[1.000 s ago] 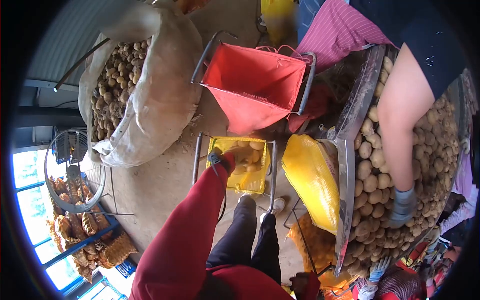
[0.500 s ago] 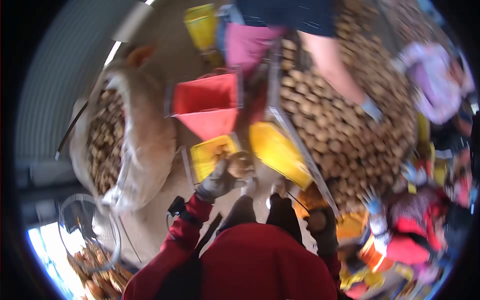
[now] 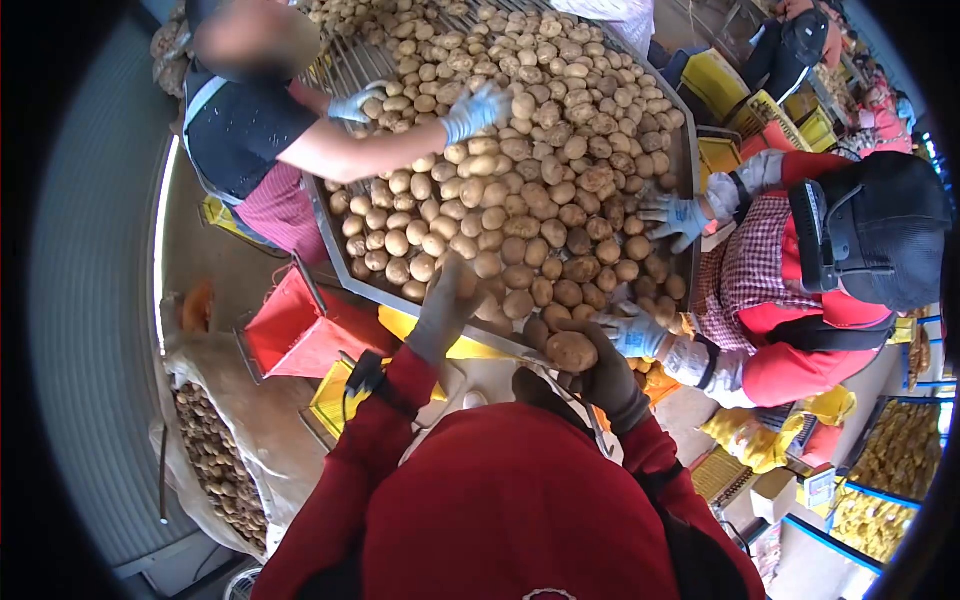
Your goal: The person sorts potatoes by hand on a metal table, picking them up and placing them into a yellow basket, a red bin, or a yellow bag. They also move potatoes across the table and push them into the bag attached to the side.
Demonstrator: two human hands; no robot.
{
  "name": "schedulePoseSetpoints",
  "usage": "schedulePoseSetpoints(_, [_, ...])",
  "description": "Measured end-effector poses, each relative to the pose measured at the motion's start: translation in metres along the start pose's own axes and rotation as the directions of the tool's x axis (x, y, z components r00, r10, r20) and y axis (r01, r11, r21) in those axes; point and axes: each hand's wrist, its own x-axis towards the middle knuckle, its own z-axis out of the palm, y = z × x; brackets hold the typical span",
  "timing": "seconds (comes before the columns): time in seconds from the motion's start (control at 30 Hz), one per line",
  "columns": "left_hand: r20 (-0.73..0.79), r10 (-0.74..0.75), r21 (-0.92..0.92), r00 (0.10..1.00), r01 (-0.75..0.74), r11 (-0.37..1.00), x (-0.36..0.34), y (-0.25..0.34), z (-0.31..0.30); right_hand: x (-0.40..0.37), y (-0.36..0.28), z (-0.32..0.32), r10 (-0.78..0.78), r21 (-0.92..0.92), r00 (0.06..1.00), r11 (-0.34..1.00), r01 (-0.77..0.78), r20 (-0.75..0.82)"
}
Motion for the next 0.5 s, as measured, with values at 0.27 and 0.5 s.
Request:
schedulePoseSetpoints(0.27, [0.088, -0.613, -0.504, 0.785, 0.566, 0.652, -0.024, -0.004, 0.020, 0.003, 0.009, -0.032, 0.272, 0.391, 0.960, 0.892, -0.228, -0.060])
schedulePoseSetpoints(0.5, [0.142, 0.234, 0.407, 0.962, -0.272, 0.872, -0.029, 0.002, 0.058, 0.019, 0.081, -0.014, -0.145, -0.509, 0.977, 0.860, 0.047, -0.154])
